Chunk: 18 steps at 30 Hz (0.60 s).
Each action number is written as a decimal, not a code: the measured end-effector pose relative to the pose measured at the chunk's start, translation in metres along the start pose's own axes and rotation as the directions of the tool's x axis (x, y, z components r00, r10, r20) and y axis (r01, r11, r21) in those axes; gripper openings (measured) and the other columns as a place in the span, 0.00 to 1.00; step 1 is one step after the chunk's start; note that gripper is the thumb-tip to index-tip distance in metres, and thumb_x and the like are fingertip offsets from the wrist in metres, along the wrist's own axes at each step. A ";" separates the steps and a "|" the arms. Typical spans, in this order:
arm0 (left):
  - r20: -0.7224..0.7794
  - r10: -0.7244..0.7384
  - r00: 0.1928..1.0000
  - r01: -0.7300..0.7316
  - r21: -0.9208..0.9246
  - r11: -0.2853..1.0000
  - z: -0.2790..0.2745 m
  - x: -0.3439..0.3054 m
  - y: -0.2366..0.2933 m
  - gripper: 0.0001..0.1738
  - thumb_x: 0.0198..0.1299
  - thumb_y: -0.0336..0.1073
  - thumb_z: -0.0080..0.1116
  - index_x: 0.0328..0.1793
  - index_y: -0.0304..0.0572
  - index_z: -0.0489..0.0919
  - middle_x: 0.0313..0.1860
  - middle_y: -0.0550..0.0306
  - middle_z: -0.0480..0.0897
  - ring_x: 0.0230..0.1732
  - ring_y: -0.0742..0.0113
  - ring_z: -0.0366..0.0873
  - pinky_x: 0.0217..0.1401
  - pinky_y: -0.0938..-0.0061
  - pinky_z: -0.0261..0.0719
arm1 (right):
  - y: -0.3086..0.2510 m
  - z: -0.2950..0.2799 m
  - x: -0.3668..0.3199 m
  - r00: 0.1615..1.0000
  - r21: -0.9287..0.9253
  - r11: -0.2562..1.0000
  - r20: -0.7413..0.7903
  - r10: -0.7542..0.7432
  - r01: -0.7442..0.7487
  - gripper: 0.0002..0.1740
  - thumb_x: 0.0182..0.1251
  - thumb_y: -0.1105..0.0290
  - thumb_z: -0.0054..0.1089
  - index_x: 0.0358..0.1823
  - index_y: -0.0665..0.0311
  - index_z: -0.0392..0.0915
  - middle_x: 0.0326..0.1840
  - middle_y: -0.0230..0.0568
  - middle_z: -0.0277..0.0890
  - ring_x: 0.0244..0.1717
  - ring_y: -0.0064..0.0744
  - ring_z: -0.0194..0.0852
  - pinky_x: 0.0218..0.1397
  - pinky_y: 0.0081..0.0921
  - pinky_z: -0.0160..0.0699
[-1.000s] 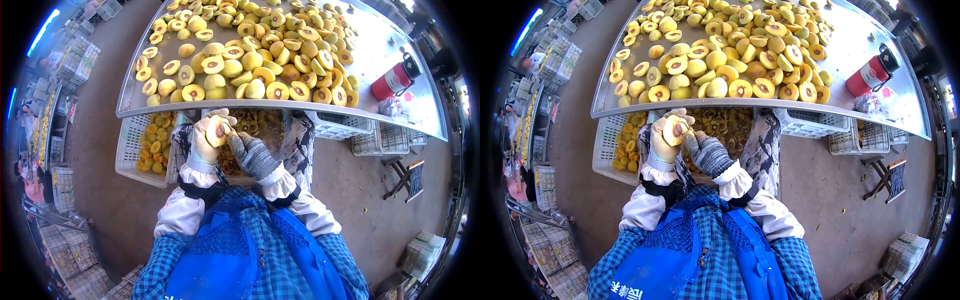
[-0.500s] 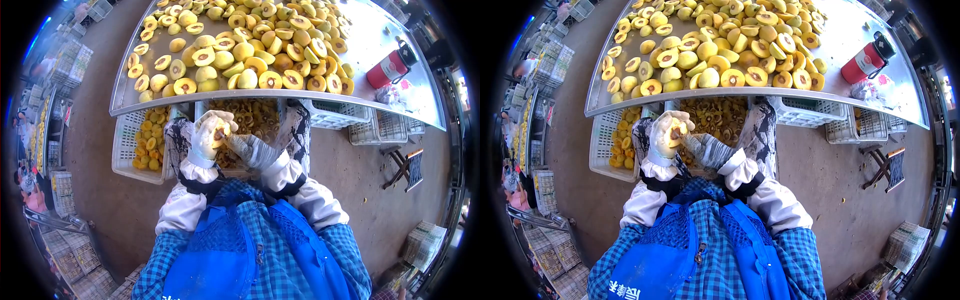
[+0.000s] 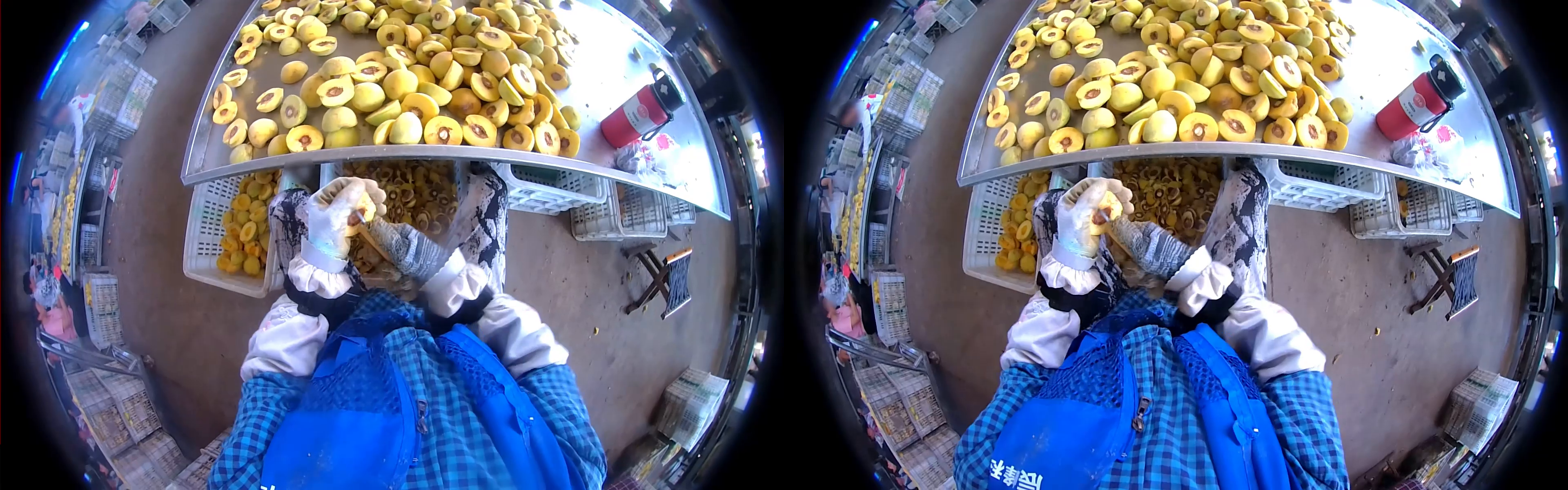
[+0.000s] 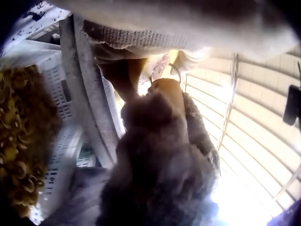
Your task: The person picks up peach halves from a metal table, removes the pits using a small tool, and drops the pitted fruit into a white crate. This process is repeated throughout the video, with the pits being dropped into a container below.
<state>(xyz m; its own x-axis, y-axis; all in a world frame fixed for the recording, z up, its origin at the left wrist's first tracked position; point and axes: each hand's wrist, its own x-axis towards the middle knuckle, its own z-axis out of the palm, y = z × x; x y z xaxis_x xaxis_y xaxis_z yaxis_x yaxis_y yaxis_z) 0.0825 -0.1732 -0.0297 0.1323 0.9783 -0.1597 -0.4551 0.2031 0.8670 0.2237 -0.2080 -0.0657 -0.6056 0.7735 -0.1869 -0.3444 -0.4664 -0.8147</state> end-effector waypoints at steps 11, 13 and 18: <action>0.211 0.020 0.977 0.125 -0.649 0.750 0.004 0.003 -0.024 0.19 0.63 0.47 0.48 0.42 0.37 0.77 0.37 0.46 0.80 0.36 0.52 0.78 0.34 0.63 0.79 | 0.011 -0.008 -0.012 0.992 0.390 0.916 0.115 0.052 -0.093 0.18 0.68 0.55 0.50 0.48 0.61 0.73 0.34 0.33 0.74 0.34 0.21 0.72 0.35 0.16 0.72; -0.180 -0.008 0.984 -0.072 -0.435 0.897 -0.015 0.003 -0.012 0.17 0.63 0.43 0.49 0.46 0.36 0.76 0.37 0.44 0.80 0.32 0.50 0.80 0.35 0.62 0.82 | 0.021 -0.002 -0.006 0.991 0.517 0.847 0.032 0.126 -0.124 0.19 0.69 0.48 0.45 0.42 0.57 0.72 0.29 0.30 0.72 0.26 0.20 0.69 0.28 0.17 0.69; 0.147 0.802 0.579 0.031 0.979 -0.202 -0.096 -0.017 0.073 0.19 0.51 0.37 0.64 0.48 0.39 0.75 0.43 0.45 0.77 0.44 0.50 0.75 0.48 0.59 0.74 | 0.054 -0.055 -0.007 0.770 0.216 0.828 -0.305 0.561 -0.517 0.27 0.64 0.38 0.45 0.39 0.56 0.75 0.22 0.30 0.69 0.15 0.26 0.62 0.17 0.23 0.62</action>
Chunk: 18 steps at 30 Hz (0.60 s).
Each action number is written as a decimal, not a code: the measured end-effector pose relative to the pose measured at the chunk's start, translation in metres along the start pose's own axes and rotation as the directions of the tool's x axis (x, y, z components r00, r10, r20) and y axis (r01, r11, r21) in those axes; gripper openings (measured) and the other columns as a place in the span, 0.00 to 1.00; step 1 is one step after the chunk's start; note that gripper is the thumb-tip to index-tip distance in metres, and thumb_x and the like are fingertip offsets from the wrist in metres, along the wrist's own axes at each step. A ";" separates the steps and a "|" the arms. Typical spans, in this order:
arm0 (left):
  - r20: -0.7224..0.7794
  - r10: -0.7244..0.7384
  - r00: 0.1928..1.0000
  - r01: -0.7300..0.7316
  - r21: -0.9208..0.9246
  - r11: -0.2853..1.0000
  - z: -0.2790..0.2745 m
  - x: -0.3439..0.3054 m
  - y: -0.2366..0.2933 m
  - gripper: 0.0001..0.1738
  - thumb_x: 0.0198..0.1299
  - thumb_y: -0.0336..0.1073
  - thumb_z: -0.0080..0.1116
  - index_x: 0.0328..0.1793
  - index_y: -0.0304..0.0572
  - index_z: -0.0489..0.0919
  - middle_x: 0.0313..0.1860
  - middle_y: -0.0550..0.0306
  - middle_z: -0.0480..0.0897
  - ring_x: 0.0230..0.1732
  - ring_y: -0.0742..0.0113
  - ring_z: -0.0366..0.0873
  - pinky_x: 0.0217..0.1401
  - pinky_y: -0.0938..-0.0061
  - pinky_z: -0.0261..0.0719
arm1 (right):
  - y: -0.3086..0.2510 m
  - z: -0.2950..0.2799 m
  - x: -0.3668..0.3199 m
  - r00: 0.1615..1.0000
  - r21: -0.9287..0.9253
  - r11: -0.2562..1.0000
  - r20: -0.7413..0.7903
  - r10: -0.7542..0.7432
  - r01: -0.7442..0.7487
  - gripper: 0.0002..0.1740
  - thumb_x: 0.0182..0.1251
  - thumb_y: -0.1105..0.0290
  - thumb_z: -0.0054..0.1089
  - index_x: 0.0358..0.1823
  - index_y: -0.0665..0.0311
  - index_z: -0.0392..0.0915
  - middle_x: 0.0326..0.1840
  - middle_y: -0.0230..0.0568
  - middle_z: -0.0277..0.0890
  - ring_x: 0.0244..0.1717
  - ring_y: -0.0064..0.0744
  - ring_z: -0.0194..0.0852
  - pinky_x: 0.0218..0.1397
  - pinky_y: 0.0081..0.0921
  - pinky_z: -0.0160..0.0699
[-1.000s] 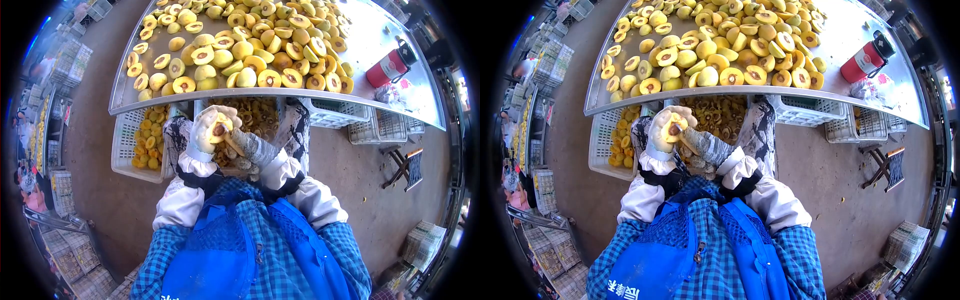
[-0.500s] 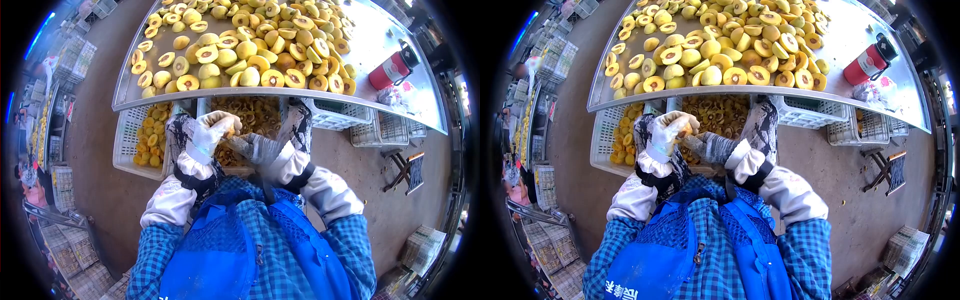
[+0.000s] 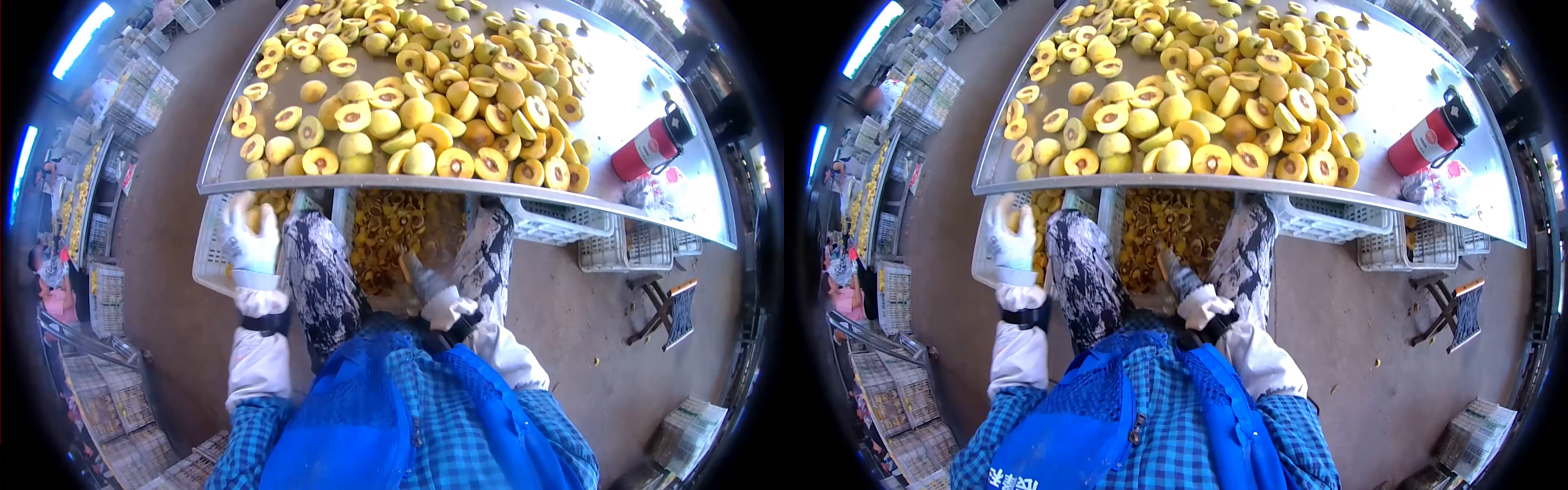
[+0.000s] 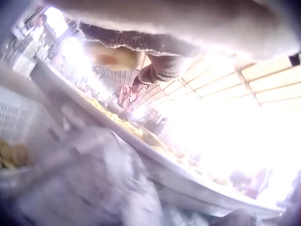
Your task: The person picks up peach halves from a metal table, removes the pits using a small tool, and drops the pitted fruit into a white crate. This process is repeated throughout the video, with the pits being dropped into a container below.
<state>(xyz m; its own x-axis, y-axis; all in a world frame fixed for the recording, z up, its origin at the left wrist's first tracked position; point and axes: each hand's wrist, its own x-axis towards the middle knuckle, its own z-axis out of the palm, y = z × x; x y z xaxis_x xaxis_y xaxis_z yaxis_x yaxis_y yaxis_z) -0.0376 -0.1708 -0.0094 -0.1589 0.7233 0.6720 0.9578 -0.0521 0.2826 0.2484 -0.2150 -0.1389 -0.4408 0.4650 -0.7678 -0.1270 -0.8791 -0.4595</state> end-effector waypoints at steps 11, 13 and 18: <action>0.767 0.161 0.621 -0.122 -0.108 0.987 0.130 0.083 0.077 0.39 0.52 0.46 0.61 0.67 0.40 0.59 0.57 0.39 0.72 0.55 0.44 0.71 0.57 0.60 0.70 | 0.003 0.006 0.030 0.959 -0.305 0.911 0.036 -0.280 0.277 0.24 0.72 0.49 0.38 0.48 0.60 0.75 0.21 0.36 0.71 0.12 0.29 0.64 0.15 0.25 0.63; 0.789 0.079 0.610 -0.071 -0.045 0.996 0.132 0.087 0.091 0.42 0.51 0.45 0.62 0.70 0.42 0.56 0.60 0.37 0.69 0.55 0.43 0.71 0.57 0.61 0.71 | -0.014 0.017 0.008 0.963 -0.343 0.907 -0.028 -0.270 0.244 0.21 0.72 0.53 0.40 0.49 0.61 0.74 0.25 0.36 0.73 0.16 0.29 0.68 0.19 0.24 0.67; 0.640 -0.045 0.767 0.302 -0.298 0.906 0.109 0.082 0.093 0.27 0.57 0.46 0.59 0.57 0.39 0.66 0.51 0.44 0.77 0.53 0.52 0.75 0.57 0.65 0.72 | 0.017 -0.012 0.046 0.695 -0.423 0.581 0.191 -0.693 0.696 0.14 0.71 0.67 0.45 0.48 0.69 0.75 0.43 0.32 0.77 0.44 0.21 0.73 0.47 0.15 0.70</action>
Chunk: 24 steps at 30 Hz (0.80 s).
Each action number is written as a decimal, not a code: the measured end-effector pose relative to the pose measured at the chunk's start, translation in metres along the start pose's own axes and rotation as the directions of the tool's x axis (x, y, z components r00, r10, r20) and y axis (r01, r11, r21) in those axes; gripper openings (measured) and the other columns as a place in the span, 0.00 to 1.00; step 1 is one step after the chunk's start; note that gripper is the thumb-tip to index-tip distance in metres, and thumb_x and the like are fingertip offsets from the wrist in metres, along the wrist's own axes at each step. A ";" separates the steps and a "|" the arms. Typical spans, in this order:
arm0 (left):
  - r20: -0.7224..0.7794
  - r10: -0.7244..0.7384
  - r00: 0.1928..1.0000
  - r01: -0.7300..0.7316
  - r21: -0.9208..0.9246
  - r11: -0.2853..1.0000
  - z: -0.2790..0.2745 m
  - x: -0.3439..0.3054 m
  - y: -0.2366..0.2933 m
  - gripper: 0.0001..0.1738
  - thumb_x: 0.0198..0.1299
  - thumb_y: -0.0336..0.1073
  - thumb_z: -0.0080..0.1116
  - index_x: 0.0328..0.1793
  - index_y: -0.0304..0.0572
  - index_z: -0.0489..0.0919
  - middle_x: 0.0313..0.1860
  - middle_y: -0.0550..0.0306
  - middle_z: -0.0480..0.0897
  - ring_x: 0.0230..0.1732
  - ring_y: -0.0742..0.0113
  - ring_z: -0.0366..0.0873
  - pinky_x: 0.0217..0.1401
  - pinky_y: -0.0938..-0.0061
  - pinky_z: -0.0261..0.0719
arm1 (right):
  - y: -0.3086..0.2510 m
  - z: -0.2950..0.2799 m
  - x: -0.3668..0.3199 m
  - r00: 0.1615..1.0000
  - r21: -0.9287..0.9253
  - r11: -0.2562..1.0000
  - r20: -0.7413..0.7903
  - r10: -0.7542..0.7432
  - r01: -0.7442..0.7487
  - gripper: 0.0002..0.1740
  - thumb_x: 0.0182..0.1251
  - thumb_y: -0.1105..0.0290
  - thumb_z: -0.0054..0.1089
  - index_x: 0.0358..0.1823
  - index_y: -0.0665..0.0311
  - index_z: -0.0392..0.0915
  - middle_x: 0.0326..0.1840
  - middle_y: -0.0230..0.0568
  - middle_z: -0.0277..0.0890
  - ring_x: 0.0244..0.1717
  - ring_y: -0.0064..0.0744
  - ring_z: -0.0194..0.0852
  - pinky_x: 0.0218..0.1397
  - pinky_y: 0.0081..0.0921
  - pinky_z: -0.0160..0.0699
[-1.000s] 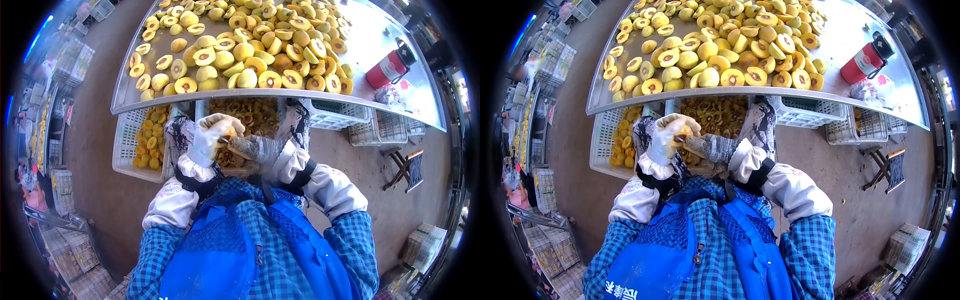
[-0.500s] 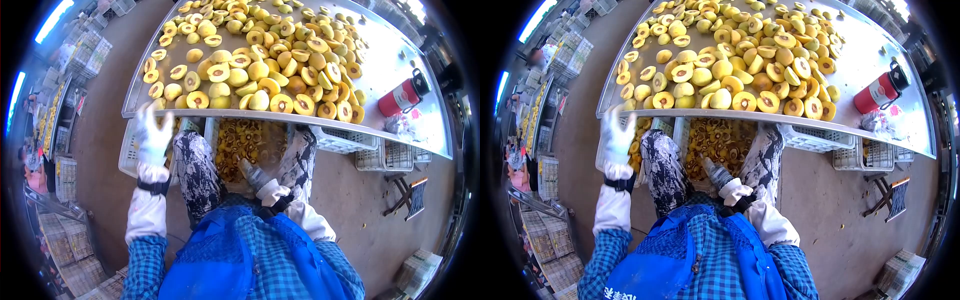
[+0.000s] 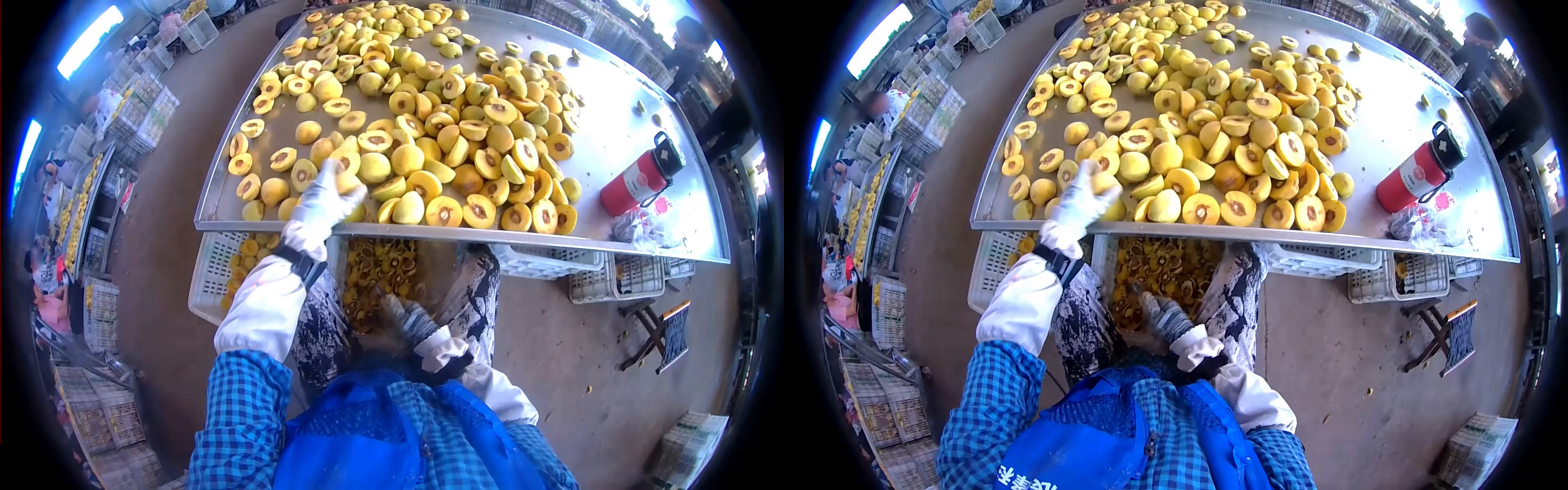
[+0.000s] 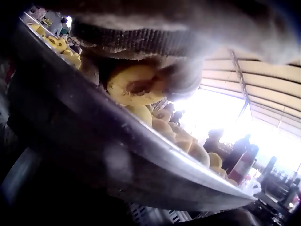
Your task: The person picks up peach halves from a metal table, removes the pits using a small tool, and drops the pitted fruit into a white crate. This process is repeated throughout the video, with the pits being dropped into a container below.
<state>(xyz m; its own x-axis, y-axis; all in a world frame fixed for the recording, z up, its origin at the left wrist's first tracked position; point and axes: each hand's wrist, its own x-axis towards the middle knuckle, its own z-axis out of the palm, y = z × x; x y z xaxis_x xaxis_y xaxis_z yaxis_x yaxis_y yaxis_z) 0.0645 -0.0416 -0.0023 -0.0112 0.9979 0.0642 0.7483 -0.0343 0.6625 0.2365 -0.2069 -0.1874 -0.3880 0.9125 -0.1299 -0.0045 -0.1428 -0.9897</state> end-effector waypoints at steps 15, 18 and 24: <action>0.239 -0.012 0.971 0.233 -0.955 -0.183 0.020 -0.106 -0.022 0.31 0.50 0.49 0.50 0.54 0.30 0.71 0.46 0.39 0.79 0.38 0.48 0.79 0.40 0.61 0.80 | -0.149 0.019 0.011 0.895 -0.615 0.716 -0.037 -0.444 0.330 0.11 0.65 0.73 0.45 0.45 0.69 0.73 0.34 0.56 0.73 0.33 0.54 0.74 0.33 0.38 0.72; 0.249 0.064 0.967 0.257 -0.934 -0.247 0.021 -0.115 -0.016 0.33 0.46 0.44 0.52 0.57 0.30 0.69 0.48 0.39 0.77 0.43 0.43 0.78 0.48 0.57 0.79 | -0.138 0.017 0.008 0.891 -0.749 0.582 0.024 -0.454 0.317 0.15 0.63 0.72 0.44 0.49 0.67 0.71 0.39 0.57 0.72 0.34 0.55 0.74 0.33 0.42 0.74; 0.155 -0.184 0.971 0.154 -0.988 -0.019 0.036 -0.124 -0.010 0.27 0.60 0.52 0.49 0.52 0.35 0.73 0.43 0.45 0.79 0.40 0.51 0.80 0.40 0.66 0.80 | -0.117 0.032 0.011 0.914 -0.606 0.759 -0.125 -0.387 0.238 0.15 0.69 0.61 0.42 0.42 0.66 0.71 0.33 0.59 0.73 0.32 0.59 0.73 0.32 0.48 0.71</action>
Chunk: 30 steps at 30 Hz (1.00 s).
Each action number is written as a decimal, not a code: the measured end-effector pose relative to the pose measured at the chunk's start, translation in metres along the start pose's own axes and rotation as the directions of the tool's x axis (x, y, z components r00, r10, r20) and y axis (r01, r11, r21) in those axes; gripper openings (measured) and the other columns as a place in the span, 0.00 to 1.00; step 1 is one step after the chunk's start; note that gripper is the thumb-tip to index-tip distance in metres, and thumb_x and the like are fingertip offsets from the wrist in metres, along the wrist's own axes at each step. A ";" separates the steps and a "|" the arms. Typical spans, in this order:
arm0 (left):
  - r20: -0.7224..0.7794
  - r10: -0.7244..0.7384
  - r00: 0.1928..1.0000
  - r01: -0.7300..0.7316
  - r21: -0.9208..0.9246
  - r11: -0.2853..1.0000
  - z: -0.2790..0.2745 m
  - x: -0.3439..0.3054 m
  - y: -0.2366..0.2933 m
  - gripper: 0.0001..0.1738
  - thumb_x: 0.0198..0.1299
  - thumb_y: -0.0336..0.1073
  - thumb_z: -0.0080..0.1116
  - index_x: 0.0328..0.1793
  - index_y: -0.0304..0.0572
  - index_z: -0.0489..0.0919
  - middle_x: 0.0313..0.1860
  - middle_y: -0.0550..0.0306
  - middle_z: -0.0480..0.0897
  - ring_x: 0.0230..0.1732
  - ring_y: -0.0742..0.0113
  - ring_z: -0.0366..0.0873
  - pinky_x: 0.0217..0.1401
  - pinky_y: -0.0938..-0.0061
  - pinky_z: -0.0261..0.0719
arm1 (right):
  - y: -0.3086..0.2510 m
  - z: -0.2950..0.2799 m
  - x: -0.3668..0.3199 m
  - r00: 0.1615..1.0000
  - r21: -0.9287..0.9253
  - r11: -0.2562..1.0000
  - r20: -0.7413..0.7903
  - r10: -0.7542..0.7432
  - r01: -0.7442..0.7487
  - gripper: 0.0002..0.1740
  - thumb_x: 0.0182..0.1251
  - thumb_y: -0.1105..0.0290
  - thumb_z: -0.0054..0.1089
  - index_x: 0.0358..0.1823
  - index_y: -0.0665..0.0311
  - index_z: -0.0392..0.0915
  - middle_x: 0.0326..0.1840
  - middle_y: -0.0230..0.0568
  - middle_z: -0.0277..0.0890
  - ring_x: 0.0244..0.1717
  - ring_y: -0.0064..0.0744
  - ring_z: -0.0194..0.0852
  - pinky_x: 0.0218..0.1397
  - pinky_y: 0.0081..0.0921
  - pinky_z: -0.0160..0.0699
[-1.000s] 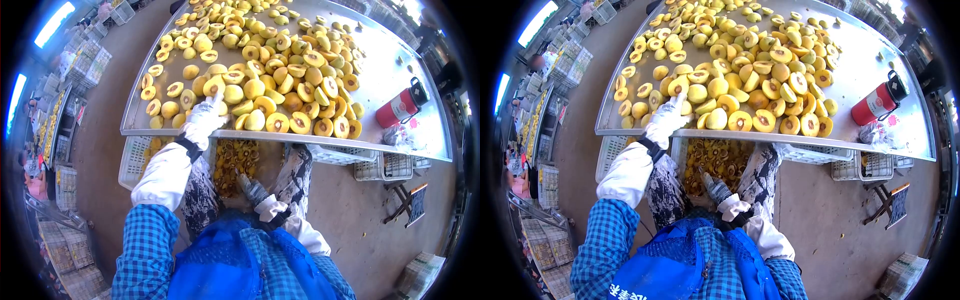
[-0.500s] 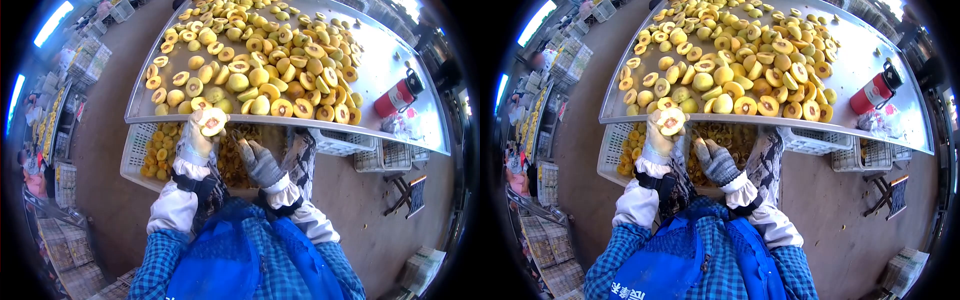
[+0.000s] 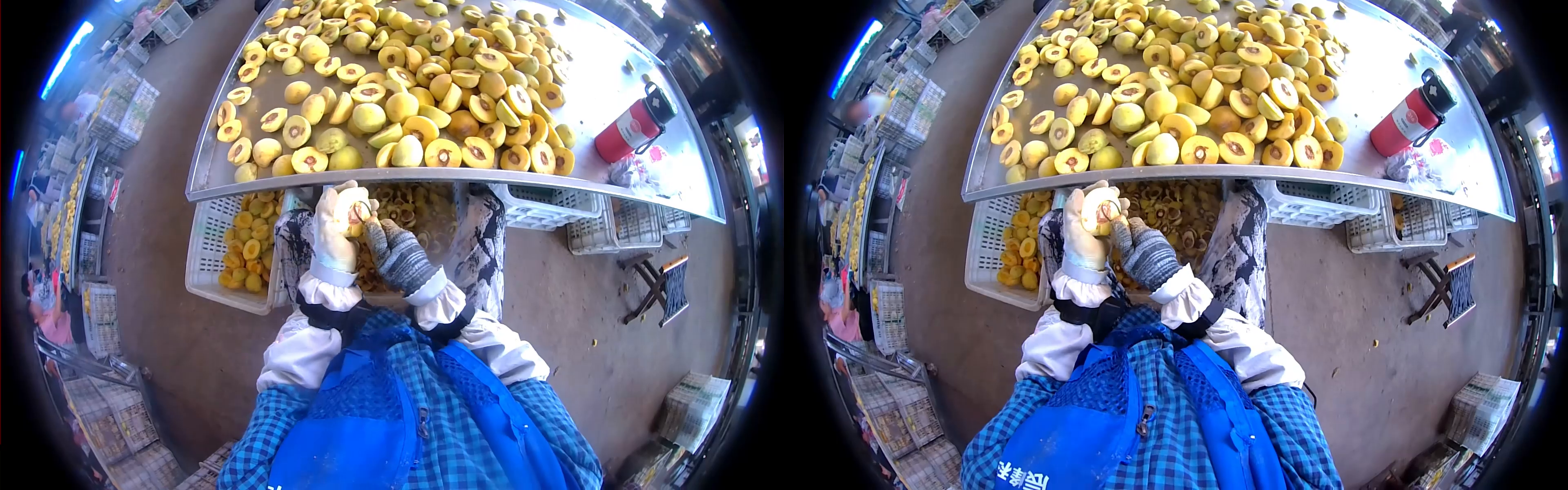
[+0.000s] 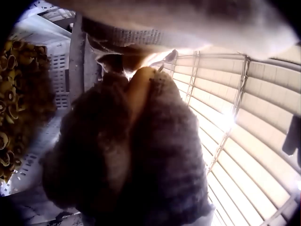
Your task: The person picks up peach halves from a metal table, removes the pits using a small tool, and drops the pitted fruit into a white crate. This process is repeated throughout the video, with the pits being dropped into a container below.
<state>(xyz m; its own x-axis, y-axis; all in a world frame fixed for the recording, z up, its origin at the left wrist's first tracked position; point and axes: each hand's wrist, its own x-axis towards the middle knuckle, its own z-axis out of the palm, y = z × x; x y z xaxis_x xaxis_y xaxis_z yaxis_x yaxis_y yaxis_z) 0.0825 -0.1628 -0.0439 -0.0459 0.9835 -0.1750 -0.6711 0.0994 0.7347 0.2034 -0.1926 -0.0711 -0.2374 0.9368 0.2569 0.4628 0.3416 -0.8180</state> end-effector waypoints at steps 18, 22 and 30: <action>-0.159 0.198 0.967 -0.185 0.089 0.979 0.023 -0.013 -0.017 0.16 0.65 0.44 0.51 0.44 0.37 0.76 0.31 0.52 0.80 0.24 0.64 0.79 0.26 0.76 0.80 | 0.011 -0.002 -0.002 0.989 0.111 0.983 0.029 -0.147 0.143 0.13 0.68 0.68 0.42 0.44 0.69 0.72 0.34 0.58 0.72 0.30 0.56 0.73 0.30 0.42 0.71; -0.177 0.159 0.971 -0.145 0.086 0.986 0.022 -0.011 -0.017 0.16 0.64 0.44 0.51 0.45 0.37 0.76 0.31 0.51 0.80 0.24 0.63 0.79 0.26 0.75 0.80 | 0.004 -0.008 -0.003 0.997 0.223 0.975 0.078 -0.018 0.000 0.17 0.70 0.61 0.41 0.43 0.69 0.73 0.30 0.60 0.74 0.31 0.57 0.74 0.33 0.43 0.73; -0.083 0.046 0.996 -0.033 0.146 0.989 0.004 0.001 -0.010 0.12 0.63 0.39 0.53 0.41 0.36 0.77 0.34 0.49 0.81 0.28 0.63 0.79 0.29 0.77 0.79 | -0.004 -0.027 0.004 0.981 0.365 0.920 0.179 0.080 -0.141 0.21 0.68 0.56 0.44 0.47 0.69 0.72 0.34 0.61 0.76 0.37 0.56 0.76 0.39 0.39 0.75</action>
<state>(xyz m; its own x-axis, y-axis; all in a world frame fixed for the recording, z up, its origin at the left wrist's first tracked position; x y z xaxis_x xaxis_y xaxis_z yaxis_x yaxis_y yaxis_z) 0.0923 -0.1618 -0.0486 -0.1377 0.9711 -0.1951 -0.5536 0.0879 0.8281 0.2241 -0.1884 -0.0529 -0.3487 0.9324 0.0947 0.1473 0.1543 -0.9770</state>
